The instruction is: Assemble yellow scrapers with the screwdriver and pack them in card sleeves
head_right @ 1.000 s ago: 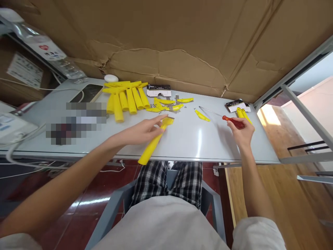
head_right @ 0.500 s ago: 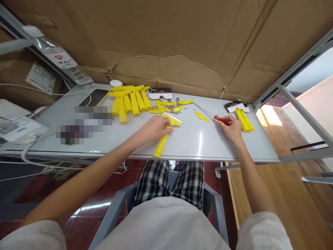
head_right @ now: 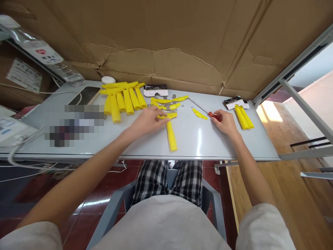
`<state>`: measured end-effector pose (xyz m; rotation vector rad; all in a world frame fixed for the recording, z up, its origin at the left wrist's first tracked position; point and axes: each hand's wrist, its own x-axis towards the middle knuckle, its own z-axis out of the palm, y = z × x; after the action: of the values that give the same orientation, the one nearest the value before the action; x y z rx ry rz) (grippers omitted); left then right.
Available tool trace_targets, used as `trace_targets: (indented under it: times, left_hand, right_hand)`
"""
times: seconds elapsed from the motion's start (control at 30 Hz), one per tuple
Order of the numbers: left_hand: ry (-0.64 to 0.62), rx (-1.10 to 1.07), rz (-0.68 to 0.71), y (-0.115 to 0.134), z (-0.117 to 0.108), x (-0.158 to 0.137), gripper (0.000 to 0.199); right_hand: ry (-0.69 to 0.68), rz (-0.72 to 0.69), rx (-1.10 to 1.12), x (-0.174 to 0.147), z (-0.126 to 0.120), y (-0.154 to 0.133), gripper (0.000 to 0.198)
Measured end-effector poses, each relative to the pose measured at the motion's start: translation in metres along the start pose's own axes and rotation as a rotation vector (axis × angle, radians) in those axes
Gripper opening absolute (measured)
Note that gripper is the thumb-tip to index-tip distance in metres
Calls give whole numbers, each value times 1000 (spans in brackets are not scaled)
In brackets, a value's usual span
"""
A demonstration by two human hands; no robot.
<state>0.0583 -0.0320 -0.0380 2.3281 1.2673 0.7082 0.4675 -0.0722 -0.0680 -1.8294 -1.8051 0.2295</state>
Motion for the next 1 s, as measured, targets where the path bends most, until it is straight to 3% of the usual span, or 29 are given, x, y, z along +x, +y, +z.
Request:
trace_targets:
  times: [0.13,0.23,0.4,0.57,0.7,0.87,1.0]
  left_hand:
    - [75,41,-45,-26,-31,4,41]
    - [28,106,-48,-44,-43,4,41]
    - [-103,191,-29,-50,-28,0,42]
    - [-180,197,6,-41,-16,12,37]
    - [-232,189,39,-51,-35,25,43]
    - [-207,226,16,-67,-63,37,43]
    - [-197,241,22,-66,-61,40,43]
  right_hand:
    - [-74,-51,-50,13,-6,-8,41]
    - [-73,-106,-76,30,-4,-26,38]
    - [-93,-311,-74,57,24,-78,28]
    - [-170,-443,-60,57,61,-116,21]
    - [-149,-441,-30,45,75,-113,23]
    - [-119,-426,99,45,73,-96,21]
    - [72,-336,176,55,63,-84,20]
